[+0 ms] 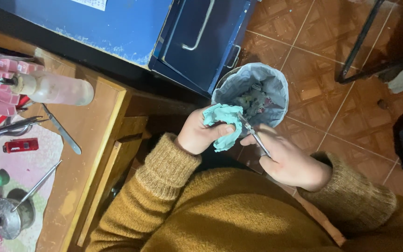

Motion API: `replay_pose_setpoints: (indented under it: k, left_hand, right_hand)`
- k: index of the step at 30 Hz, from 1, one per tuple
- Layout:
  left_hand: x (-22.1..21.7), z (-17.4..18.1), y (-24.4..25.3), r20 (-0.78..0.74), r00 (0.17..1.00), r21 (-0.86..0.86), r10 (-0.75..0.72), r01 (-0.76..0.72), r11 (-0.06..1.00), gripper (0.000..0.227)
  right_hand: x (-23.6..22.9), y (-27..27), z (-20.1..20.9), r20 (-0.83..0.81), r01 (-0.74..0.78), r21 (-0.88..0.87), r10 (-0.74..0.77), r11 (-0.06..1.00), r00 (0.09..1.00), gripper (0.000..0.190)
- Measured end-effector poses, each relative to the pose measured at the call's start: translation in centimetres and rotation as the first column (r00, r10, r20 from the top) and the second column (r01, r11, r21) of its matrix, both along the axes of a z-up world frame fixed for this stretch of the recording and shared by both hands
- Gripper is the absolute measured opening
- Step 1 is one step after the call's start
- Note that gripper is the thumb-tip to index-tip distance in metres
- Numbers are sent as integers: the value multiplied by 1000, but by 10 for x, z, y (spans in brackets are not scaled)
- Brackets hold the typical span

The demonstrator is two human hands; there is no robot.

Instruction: The person retrieves a light blue clay-like object from a plastic bag and uses scissors to cut and shape it over a trash bin. The person opens a drawer to retrieve the scissors and continues cutting the material into smaller pieces.

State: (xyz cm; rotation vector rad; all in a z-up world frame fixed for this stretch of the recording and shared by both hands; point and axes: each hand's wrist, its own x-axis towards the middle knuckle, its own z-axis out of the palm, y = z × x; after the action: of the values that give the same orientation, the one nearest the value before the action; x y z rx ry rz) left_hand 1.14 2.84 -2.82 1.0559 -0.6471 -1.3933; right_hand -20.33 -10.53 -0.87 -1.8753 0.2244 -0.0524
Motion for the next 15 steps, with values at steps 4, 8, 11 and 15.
replay_pose_setpoints:
  k: [4,8,11,15]
  left_hand:
    - [-1,2,0,48,999,23,-8,7,1000,40]
    - [1,5,1,82,997,36,-8,5,999,43]
    - [3,8,-1,88,996,39,-13,9,999,41]
    - [6,2,-1,171,985,22,22,-26,999,35]
  right_hand:
    - [-7,4,-16,-110,54,-18,-56,998,992,42]
    - [-5,7,-14,-258,80,-24,-83,997,962,28]
    - [-3,4,-10,-106,59,-80,-68,995,992,37]
    - [1,-4,4,29,18,-97,-15,995,999,55]
